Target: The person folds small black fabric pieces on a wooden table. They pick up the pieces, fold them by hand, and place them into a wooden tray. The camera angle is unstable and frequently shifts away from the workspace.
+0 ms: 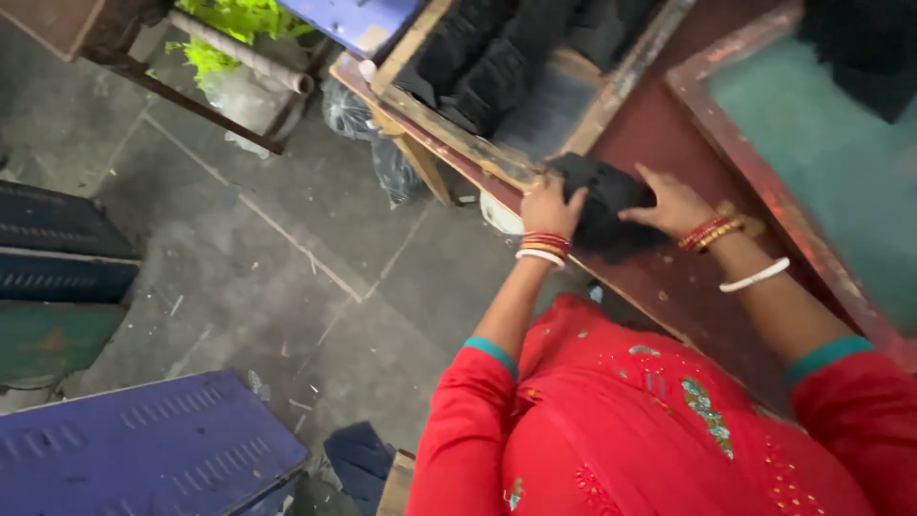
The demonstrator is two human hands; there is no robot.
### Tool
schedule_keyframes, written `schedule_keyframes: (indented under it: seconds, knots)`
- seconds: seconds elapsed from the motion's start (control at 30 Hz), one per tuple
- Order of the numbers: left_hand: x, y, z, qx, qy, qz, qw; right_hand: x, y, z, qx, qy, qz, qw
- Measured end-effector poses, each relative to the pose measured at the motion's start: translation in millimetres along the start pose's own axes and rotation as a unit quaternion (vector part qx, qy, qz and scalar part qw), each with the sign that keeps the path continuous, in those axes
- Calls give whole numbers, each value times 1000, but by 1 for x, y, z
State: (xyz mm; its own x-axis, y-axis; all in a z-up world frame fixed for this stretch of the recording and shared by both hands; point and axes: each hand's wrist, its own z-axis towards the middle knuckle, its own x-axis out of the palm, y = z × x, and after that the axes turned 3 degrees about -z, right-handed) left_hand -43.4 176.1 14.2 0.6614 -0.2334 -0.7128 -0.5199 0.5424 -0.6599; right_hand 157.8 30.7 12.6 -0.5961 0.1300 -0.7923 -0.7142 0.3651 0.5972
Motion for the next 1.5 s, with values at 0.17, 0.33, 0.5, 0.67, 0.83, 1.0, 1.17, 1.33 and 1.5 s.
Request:
schedule_keyframes:
  seconds: [0.17,0.33,0.5,0.67,0.83,1.0,1.17,1.33,1.5]
  knots:
    - [-11,-2,27,10,35,15,999,19,-21,19,-24,47,-72,996]
    - [-10,1,13,-2,27,-270,963,13,-18,13,-5,24,-69,997]
    - [3,-16,-48,-34,156,-302,940,8,-60,25,-9,84,97,992]
    - [11,-28,-77,-37,173,-145,973,-3,-70,21,-6,168,253,953]
    - [-62,-72,-44,85,-34,-6,996,-11,-42,21,19,121,60,991]
    - [-31,-48,-22,-8,-57,94,994,-19,-36,-8,-56,102,-8,993]
    - [-16,-38,-15,-193,84,101,972,9,-46,3,-147,44,-86,984]
    - [-11,-23,-17,-157,151,-23,976,9,-48,35,-157,57,-85,982]
    - [-33,-62,-29,-176,240,79,951,12,-58,76,-175,120,-31,977]
